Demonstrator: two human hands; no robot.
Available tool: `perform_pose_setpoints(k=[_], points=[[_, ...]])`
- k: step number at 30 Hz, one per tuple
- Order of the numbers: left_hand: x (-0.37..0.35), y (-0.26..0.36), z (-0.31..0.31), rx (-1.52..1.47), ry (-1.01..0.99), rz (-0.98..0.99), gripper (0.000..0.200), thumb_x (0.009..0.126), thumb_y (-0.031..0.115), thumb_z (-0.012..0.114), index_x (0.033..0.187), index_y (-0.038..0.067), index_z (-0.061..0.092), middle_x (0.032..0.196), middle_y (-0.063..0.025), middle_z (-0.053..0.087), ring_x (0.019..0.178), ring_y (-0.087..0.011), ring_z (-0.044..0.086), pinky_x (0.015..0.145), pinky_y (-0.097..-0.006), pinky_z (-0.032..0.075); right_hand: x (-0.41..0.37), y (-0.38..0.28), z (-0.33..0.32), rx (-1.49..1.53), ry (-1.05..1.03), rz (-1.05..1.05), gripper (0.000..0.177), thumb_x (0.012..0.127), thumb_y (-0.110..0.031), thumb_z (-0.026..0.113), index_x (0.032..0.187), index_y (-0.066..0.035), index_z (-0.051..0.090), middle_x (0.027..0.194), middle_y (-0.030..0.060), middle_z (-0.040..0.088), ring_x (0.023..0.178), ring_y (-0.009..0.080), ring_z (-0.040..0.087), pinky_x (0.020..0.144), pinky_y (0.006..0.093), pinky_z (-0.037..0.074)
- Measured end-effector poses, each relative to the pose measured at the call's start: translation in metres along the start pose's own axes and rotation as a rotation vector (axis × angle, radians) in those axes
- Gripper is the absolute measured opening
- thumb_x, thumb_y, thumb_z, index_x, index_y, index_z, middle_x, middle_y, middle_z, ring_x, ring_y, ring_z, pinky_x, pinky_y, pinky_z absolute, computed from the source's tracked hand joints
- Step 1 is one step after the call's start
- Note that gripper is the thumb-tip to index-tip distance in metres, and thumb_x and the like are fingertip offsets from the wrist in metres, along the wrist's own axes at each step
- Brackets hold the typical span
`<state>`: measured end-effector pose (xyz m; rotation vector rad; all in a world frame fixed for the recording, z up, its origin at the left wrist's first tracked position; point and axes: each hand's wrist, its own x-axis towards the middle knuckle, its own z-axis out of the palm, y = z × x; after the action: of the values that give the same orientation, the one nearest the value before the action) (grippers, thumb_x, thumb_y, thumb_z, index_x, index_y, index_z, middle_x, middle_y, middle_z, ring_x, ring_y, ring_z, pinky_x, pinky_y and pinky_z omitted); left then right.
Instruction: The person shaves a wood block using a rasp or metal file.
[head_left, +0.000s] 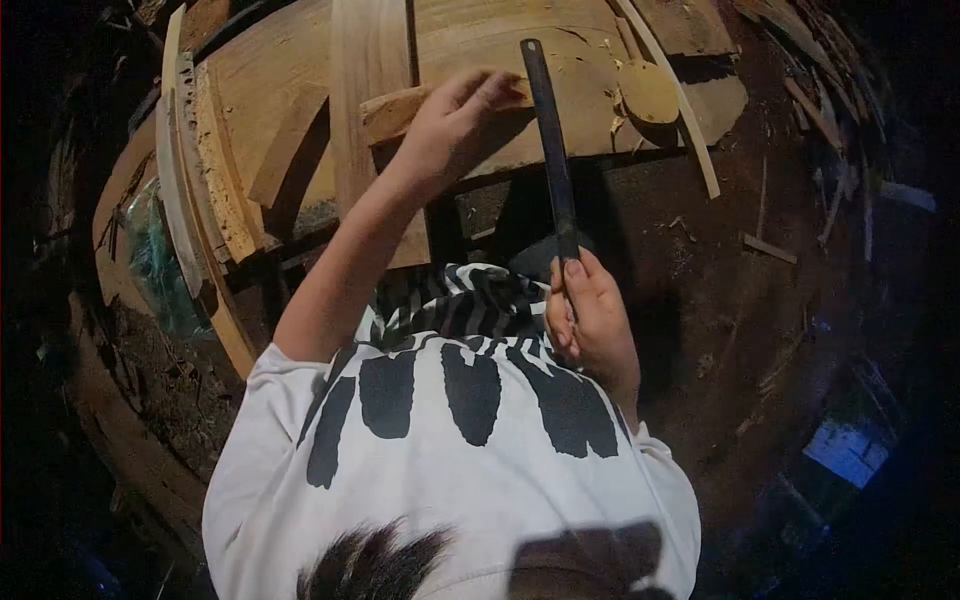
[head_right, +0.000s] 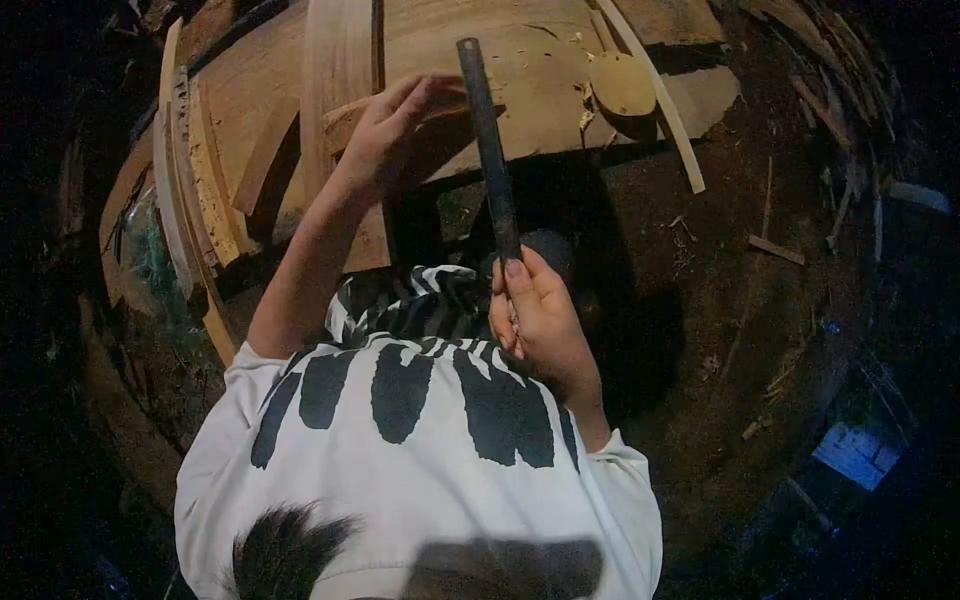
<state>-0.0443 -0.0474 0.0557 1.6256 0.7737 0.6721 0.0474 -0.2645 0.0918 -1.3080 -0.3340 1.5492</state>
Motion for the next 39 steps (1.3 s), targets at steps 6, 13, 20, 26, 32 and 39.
perform_pose_setpoints(k=[6, 13, 20, 26, 32, 39], points=[[-0.033, 0.004, -0.008, -0.8, -0.239, -0.252, 0.048, 0.094, 0.042, 0.05, 0.121, 0.003, 0.054, 0.108, -0.0145, 0.062, 0.106, -0.026, 0.06, 0.096, -0.0411, 0.045, -0.004, -0.007, 0.007, -0.05, -0.146, 0.047, 0.023, 0.102, -0.025, 0.033, 0.092, -0.007, 0.044, 0.05, -0.0026, 0.042, 0.037, 0.0032, 0.034, 0.036, 0.0166, 0.029], [-0.05, -0.007, -0.007, -1.006, -0.257, -0.359, 0.053, 0.091, 0.038, 0.056, 0.129, 0.004, 0.044, 0.109, -0.0109, 0.062, 0.1, -0.0236, 0.063, 0.087, -0.0367, 0.053, -0.005, -0.007, 0.013, -0.058, -0.159, 0.079, 0.021, 0.102, -0.022, 0.033, 0.091, -0.007, 0.044, 0.051, -0.0029, 0.043, 0.038, 0.0028, 0.034, 0.036, 0.0165, 0.029], [-0.066, -0.005, 0.001, -1.114, -0.249, -0.408, 0.053, 0.089, 0.032, 0.06, 0.132, 0.007, 0.041, 0.112, -0.0078, 0.059, 0.104, -0.0231, 0.061, 0.086, -0.042, 0.053, -0.005, -0.007, 0.017, -0.078, -0.162, 0.084, 0.02, 0.102, -0.021, 0.033, 0.092, -0.007, 0.043, 0.052, -0.0032, 0.043, 0.038, 0.0027, 0.035, 0.036, 0.0163, 0.029], [-0.07, -0.011, 0.003, -1.139, -0.241, -0.402, 0.047, 0.09, 0.029, 0.06, 0.13, 0.009, 0.044, 0.109, -0.0074, 0.06, 0.101, -0.0219, 0.062, 0.086, -0.0419, 0.052, -0.003, -0.007, 0.019, -0.088, -0.143, 0.089, 0.02, 0.102, -0.023, 0.035, 0.094, -0.007, 0.045, 0.052, -0.0033, 0.042, 0.038, 0.0028, 0.035, 0.036, 0.0164, 0.028], [-0.07, -0.023, -0.002, -1.196, -0.216, -0.449, 0.034, 0.093, 0.023, 0.056, 0.124, 0.009, 0.047, 0.106, -0.008, 0.061, 0.101, -0.022, 0.061, 0.087, -0.0396, 0.05, 0.007, 0.008, 0.012, -0.002, -0.103, 0.134, 0.021, 0.101, -0.026, 0.04, 0.099, -0.006, 0.047, 0.056, -0.0017, 0.046, 0.045, 0.0028, 0.038, 0.043, 0.0161, 0.031], [-0.071, -0.019, 0.004, -1.434, -0.237, -0.325, 0.049, 0.099, 0.042, 0.034, 0.128, 0.005, 0.043, 0.116, -0.0117, 0.057, 0.111, -0.0274, 0.054, 0.097, -0.0415, 0.042, 0.014, 0.021, 0.018, -0.514, 0.231, -0.144, 0.015, 0.092, -0.015, 0.057, 0.099, -0.003, 0.051, 0.07, 0.0084, 0.059, 0.06, 0.0117, 0.057, 0.053, 0.0234, 0.043]])
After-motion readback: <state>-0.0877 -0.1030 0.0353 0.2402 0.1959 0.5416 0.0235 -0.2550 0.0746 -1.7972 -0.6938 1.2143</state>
